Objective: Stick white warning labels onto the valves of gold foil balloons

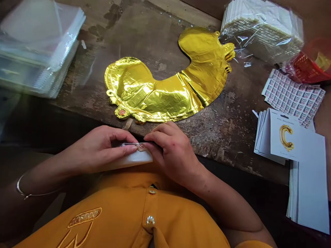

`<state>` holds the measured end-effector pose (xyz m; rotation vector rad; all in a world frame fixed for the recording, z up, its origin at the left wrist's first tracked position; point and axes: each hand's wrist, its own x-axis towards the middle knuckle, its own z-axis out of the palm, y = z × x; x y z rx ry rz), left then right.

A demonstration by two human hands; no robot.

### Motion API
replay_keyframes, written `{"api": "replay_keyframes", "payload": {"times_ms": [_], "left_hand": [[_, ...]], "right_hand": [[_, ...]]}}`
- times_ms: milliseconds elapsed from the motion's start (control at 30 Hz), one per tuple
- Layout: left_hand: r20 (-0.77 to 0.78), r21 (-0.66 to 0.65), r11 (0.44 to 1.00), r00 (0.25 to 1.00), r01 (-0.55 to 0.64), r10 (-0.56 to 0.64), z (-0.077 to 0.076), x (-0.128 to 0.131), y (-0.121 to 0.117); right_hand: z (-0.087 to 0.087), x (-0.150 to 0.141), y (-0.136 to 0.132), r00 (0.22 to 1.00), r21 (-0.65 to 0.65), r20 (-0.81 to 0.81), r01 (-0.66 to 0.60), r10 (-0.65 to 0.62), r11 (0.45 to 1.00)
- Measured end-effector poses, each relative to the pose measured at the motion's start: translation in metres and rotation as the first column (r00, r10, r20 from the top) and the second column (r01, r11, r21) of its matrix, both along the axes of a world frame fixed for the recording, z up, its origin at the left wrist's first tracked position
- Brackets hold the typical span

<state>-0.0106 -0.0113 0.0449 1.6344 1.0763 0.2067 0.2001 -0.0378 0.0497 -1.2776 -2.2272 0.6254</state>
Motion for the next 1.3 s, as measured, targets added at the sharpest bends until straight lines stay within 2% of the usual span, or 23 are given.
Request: {"api": "replay_keyframes", "payload": {"times_ms": [100,167,267,333,400,667,833,867,1033,1100,1200,1300], "left_hand": [[0.032,-0.068,0.997,0.999,-0.026,0.028,-0.002,0.0,0.0],[0.05,-0.123,0.991,0.997,-0.045,0.052,-0.002,0.0,0.001],[0.091,-0.22,0.973,0.992,-0.068,0.09,-0.003,0.0,0.002],[0.124,-0.308,0.948,0.985,-0.075,0.118,-0.004,0.0,0.003],[0.15,-0.384,0.92,0.978,-0.079,0.146,-0.005,-0.001,0.003],[0.214,-0.515,0.854,0.954,-0.075,0.212,-0.015,-0.006,0.004],[0.224,-0.557,0.828,0.947,-0.07,0.23,-0.018,-0.008,0.008],[0.225,-0.554,0.829,0.946,-0.074,0.235,-0.018,-0.009,0.009],[0.221,-0.535,0.839,0.943,-0.096,0.249,-0.015,-0.01,0.008],[0.227,-0.535,0.84,0.941,-0.095,0.251,-0.015,-0.009,0.008],[0.23,-0.528,0.844,0.941,-0.092,0.246,-0.015,-0.009,0.007],[0.213,-0.497,0.863,0.951,-0.09,0.223,-0.014,-0.008,0.007]], "right_hand": [[-0.006,-0.002,-0.001,0.999,0.11,0.018,-0.036,0.035,0.993],[-0.011,-0.001,-0.002,0.996,0.234,0.058,-0.083,0.071,0.969],[-0.013,0.0,-0.002,0.979,0.439,0.15,-0.193,0.141,0.877],[-0.012,0.002,0.0,0.964,0.519,0.196,-0.259,0.182,0.815],[-0.01,0.002,0.001,0.952,0.528,0.216,-0.301,0.217,0.794],[-0.011,0.002,0.009,0.925,0.473,0.183,-0.379,0.332,0.795],[-0.016,0.002,0.017,0.896,0.517,0.235,-0.443,0.376,0.733],[-0.017,0.002,0.018,0.908,0.527,0.225,-0.419,0.355,0.739],[-0.021,0.0,0.02,0.982,0.48,0.103,-0.189,0.16,0.857],[-0.022,0.001,0.019,0.975,0.459,0.124,-0.219,0.182,0.861],[-0.023,0.004,0.017,0.95,0.461,0.177,-0.31,0.256,0.831],[-0.022,0.003,0.017,0.968,0.453,0.122,-0.252,0.221,0.855]]}}
